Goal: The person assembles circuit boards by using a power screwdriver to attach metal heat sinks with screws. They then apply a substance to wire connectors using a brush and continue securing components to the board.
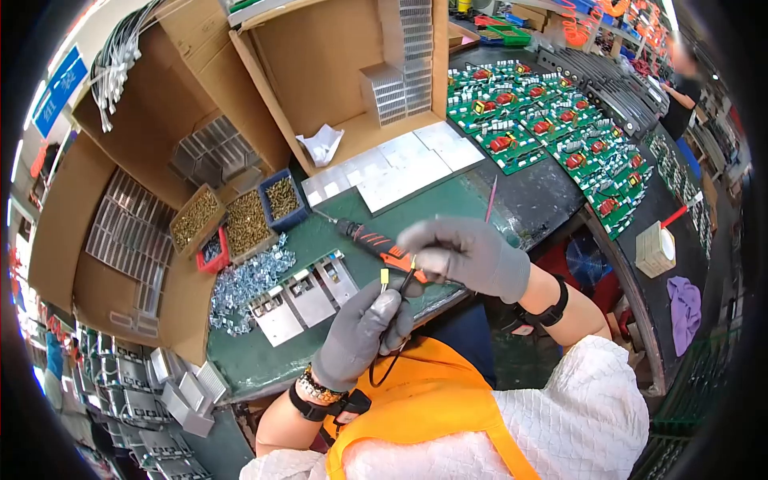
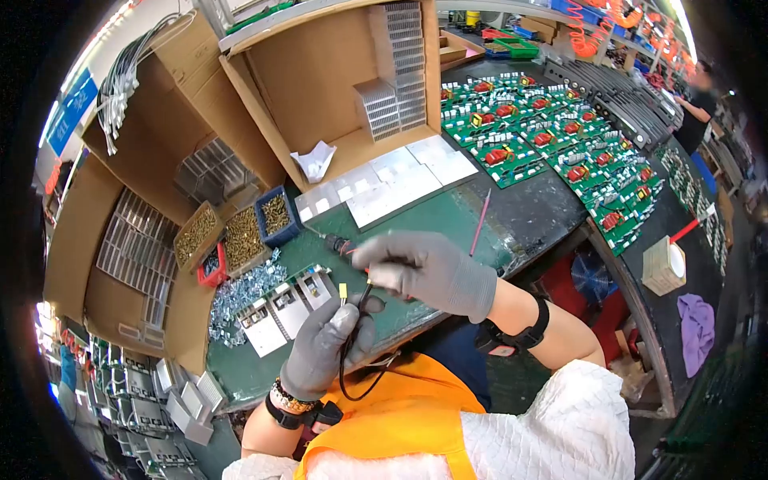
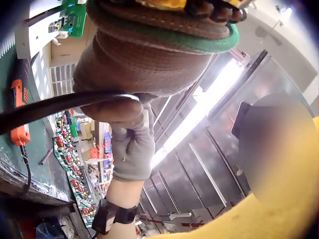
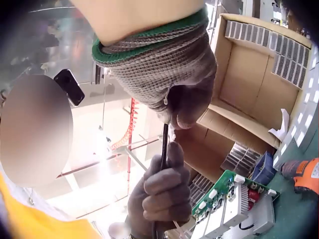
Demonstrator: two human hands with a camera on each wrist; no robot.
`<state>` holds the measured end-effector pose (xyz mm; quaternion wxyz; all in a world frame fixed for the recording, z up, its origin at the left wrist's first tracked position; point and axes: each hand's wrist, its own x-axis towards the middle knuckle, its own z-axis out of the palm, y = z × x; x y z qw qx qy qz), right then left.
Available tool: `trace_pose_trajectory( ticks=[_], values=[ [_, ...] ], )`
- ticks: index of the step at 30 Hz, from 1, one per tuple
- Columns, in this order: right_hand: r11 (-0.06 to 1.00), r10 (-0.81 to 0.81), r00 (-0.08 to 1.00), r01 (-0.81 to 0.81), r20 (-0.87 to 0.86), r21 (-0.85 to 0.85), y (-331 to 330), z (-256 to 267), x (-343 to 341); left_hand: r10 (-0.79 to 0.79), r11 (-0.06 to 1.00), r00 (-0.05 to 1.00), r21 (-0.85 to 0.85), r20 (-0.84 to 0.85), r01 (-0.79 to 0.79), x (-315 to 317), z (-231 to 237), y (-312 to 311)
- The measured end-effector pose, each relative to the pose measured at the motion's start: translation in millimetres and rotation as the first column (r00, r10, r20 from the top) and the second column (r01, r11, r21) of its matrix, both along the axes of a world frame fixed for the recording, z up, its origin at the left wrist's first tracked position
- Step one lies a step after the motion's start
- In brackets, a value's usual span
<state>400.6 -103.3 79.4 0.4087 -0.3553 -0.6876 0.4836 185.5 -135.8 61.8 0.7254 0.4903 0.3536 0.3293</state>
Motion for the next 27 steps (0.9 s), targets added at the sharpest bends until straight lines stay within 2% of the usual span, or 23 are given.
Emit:
trace_pose_trajectory(
  ticks=[2,3,4,6,10,12,13,15,16,18,22,25,27],
  values=[
    [0.964,-0.054,0.997,0.068,0.059,-0.256,5.4,8.3,1.4,0.024,1.000,0.998,-0.002,-0.053,-0.024,1.5,1.7,-0.6],
    [0.985,-0.024,0.981,0.055,0.192,-0.160,9.2,8.0,3.8,0.039,0.999,0.999,0.021,-0.032,-0.038,3.3,-2.2,-1.2],
    [0.984,-0.024,0.980,0.057,0.196,-0.166,9.1,10.5,2.6,0.038,0.999,0.999,0.015,-0.028,-0.037,4.3,-3.4,-1.7],
    [0.956,0.015,0.924,0.099,0.383,-0.277,7.2,20.3,-4.5,0.002,1.000,0.999,0.011,-0.035,-0.002,5.7,-4.7,-1.4],
    [0.969,0.090,0.908,0.016,0.410,-0.247,12.5,18.8,-4.1,-0.050,0.999,0.999,-0.006,-0.019,0.050,-0.5,-6.0,1.4],
    [0.987,0.154,0.895,-0.163,0.419,-0.016,14.1,11.6,-3.5,-0.094,0.995,0.995,-0.015,0.017,0.094,-1.6,-9.8,2.6],
    [0.986,0.161,0.892,-0.168,0.422,-0.019,14.3,10.6,-4.7,-0.088,0.996,0.996,-0.017,0.020,0.089,-2.0,-11.7,2.9],
    [0.971,0.229,0.886,-0.181,0.403,-0.154,14.8,9.3,-7.8,-0.134,0.991,0.989,-0.018,0.068,0.135,-2.9,-14.1,3.8],
    [0.971,0.232,0.885,-0.184,0.404,-0.155,15.6,8.3,-8.1,-0.130,0.991,0.989,-0.019,0.069,0.132,-4.0,-13.8,4.5],
    [0.967,0.253,0.876,-0.240,0.411,-0.085,17.4,5.5,-7.5,-0.216,0.970,0.974,-0.102,0.075,0.223,-6.3,-13.3,6.3],
    [0.946,0.321,0.854,-0.310,0.410,-0.097,20.1,0.7,-8.0,-0.315,0.942,0.946,-0.097,0.070,0.321,-9.7,-18.7,9.4],
    [0.937,0.331,0.796,-0.342,0.507,-0.075,18.1,4.6,-10.4,-0.286,0.957,0.958,-0.045,0.029,0.287,-1.7,-33.7,3.9],
    [0.932,0.256,0.792,-0.354,0.554,0.074,17.7,1.3,-11.4,-0.025,0.992,0.966,-0.116,0.259,0.057,12.8,-38.9,-4.1]
  ],
)
